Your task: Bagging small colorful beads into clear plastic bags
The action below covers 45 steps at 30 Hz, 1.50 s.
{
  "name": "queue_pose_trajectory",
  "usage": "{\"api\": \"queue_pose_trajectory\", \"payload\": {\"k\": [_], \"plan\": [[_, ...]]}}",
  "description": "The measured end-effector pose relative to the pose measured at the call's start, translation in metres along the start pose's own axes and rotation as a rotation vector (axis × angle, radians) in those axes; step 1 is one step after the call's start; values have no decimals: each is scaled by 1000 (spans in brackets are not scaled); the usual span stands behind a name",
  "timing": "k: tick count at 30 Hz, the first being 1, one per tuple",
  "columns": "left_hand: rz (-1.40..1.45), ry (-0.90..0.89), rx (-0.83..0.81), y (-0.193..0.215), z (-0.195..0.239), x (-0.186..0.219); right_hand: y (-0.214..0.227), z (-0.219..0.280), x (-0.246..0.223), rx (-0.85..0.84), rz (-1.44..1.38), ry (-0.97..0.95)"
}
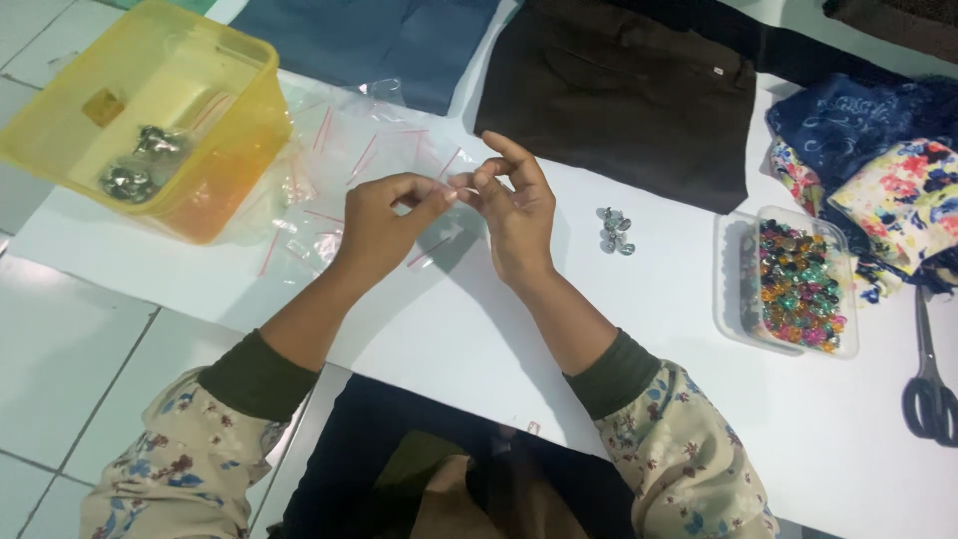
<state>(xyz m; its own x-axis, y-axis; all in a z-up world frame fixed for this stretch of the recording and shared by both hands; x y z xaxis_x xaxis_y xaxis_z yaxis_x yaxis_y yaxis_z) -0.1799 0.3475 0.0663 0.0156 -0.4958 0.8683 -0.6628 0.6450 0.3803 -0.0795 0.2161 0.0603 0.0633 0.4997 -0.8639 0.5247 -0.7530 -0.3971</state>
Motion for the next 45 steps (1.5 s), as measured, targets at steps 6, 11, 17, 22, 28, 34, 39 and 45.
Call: {"api": "queue_pose_trajectory", "payload": {"k": [6, 11, 17, 22, 28, 34, 39, 45], "plan": [[115, -184, 72, -35, -26, 40, 41, 10, -26, 173, 239, 97], [208, -314, -10, -92, -42, 68, 88, 6, -42, 220, 320, 197], [218, -515, 55, -115, -34, 68, 125, 7, -81, 157, 618, 412], [165, -528, 31, -123, -32, 51, 121, 17, -102, 63, 903, 583], [146, -594, -29, -127, -23, 58, 99, 28, -105, -146, 1045, 682], [109, -693, -169, -137, -18, 61, 93, 29, -94, -243, 1165, 630], [63, -767, -278, -141, -3, 74, 88, 34, -92, -312, 1154, 656], [285, -655, -502, -140, -9, 76, 85, 40, -87, -354, 1248, 744]]}}
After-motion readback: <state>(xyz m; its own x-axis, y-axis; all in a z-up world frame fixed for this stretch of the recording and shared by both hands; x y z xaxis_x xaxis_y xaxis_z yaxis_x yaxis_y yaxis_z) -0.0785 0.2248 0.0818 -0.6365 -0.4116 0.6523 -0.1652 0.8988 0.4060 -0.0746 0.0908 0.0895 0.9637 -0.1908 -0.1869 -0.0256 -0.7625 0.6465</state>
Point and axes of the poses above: each hand's wrist, its own z-axis away from the middle knuckle, its own y-axis out of the back of the hand, x = y × z, the point moved 9 cm from there along -z, towards the middle knuckle, and after that the axes turned 4 degrees about x, right-handed, at the moved point
